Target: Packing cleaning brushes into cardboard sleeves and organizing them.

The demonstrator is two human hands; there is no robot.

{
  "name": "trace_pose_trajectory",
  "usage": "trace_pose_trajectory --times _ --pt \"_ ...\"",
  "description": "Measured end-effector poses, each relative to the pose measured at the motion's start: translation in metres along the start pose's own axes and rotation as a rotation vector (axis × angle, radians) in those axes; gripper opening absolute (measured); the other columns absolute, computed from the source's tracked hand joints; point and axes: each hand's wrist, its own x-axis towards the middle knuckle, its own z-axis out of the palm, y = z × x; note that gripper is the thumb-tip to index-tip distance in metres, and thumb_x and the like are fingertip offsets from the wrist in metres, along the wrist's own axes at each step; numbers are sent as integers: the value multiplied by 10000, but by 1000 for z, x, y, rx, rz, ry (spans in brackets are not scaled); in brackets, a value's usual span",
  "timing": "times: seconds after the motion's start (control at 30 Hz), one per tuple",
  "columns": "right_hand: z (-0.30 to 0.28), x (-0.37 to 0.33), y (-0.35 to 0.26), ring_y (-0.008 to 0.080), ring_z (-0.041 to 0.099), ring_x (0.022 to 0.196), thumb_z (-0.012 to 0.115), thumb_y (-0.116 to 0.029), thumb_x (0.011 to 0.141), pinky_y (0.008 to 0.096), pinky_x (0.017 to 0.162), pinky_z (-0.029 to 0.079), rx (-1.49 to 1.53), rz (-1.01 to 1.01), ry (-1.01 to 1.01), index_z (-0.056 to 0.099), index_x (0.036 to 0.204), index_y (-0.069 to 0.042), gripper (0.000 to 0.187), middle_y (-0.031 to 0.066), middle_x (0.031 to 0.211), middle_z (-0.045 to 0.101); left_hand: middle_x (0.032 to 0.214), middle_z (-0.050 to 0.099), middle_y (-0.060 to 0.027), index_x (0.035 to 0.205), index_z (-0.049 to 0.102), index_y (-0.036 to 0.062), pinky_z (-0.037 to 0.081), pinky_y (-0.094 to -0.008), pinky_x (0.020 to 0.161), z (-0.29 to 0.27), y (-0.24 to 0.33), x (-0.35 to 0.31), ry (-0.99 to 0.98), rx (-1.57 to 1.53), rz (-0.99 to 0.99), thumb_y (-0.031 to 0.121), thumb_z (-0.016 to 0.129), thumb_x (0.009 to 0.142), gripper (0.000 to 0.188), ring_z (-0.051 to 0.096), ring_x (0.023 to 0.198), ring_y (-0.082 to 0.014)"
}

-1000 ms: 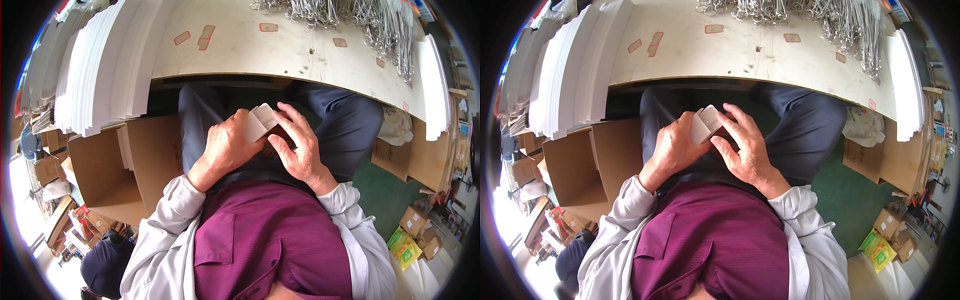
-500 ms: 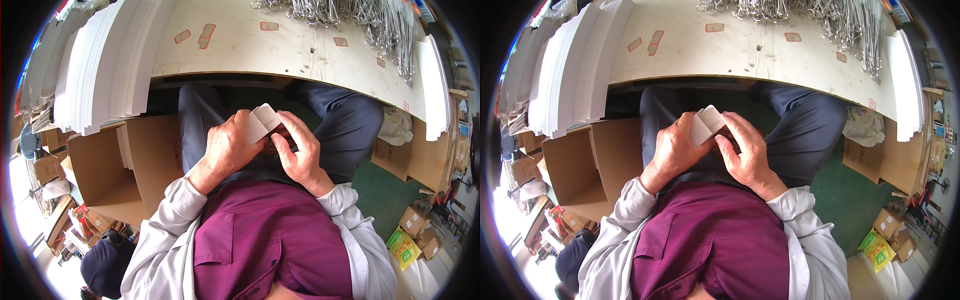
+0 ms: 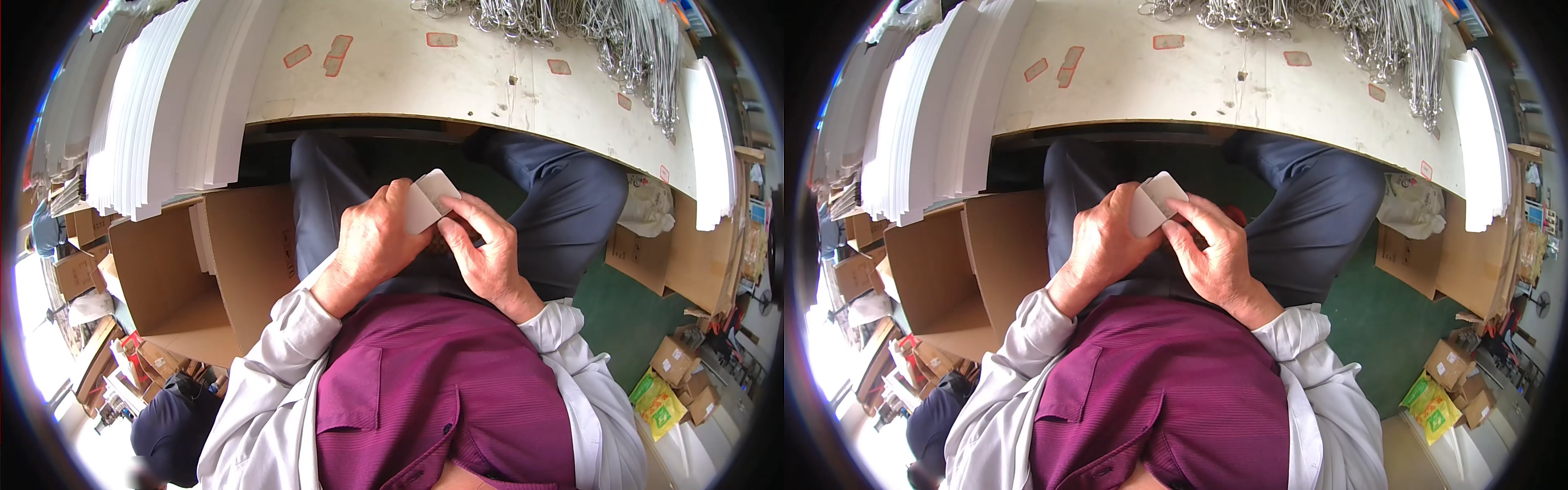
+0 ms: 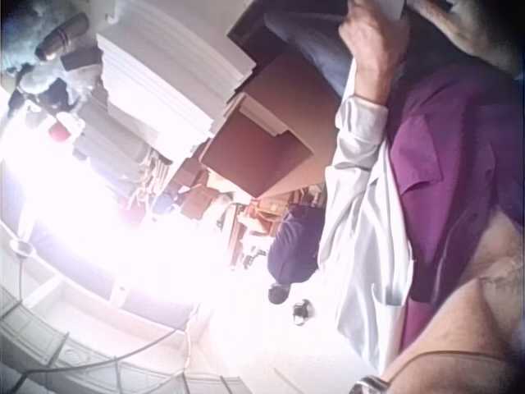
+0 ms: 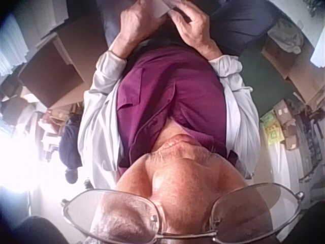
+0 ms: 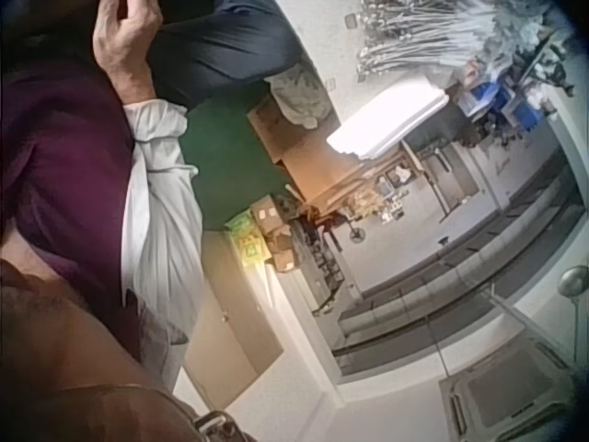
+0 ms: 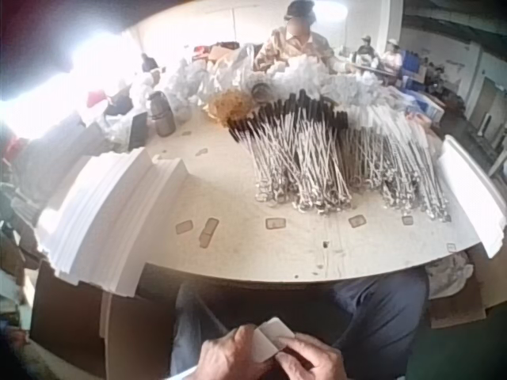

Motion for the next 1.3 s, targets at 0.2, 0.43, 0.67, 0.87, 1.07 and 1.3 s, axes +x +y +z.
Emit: trace_pose_trajectory --times 0.2,0.43,0.67,0.87,1.07,1.3 --pt "-10 6 -1 133 700 874 606 -39 1029 271 771 573 206 185 -139 699 1229 34 233 114 1088 728 996 735 -188 1245 585 27 622 -446 712 3 -6 -2 56 -20 84 297 878 759 629 752 861 -364" --pt "-3 12 5 116 713 813 607 -25 1026 267 719 579 183 109 -40 713 1184 17 196 93 922 759 1040 732 -211 1354 513 99 626 -448 716 -7 2 3 39 -163 91 302 892 781 716 755 876 -382" --pt "1 17 -12 85 696 817 643 -34 1016 251 716 589 483 309 41 712 1110 23 130 68 911 754 1077 730 -195 1358 520 122 625 -441 742 -11 5 2 10 -248 79 257 884 783 693 753 901 -376" --pt "3 14 -13 122 701 715 653 -43 1003 289 619 559 123 291 -2 706 1098 31 131 106 858 748 1068 722 -150 1310 540 125 623 -433 725 -5 2 -3 -16 -174 123 200 869 775 632 743 897 -378" --pt "6 19 -10 321 677 694 663 -124 994 391 668 561 -341 -239 -2 721 1093 63 219 169 907 752 951 724 -210 1280 498 59 603 -473 634 1 0 -3 54 -263 103 223 842 801 612 738 797 -404" --pt "15 17 -3 205 728 758 694 -111 977 328 710 572 -75 55 7 736 1109 27 196 155 904 769 929 726 -213 1283 500 16 604 -465 636 9 -1 -2 71 -146 79 240 859 782 656 742 800 -400"
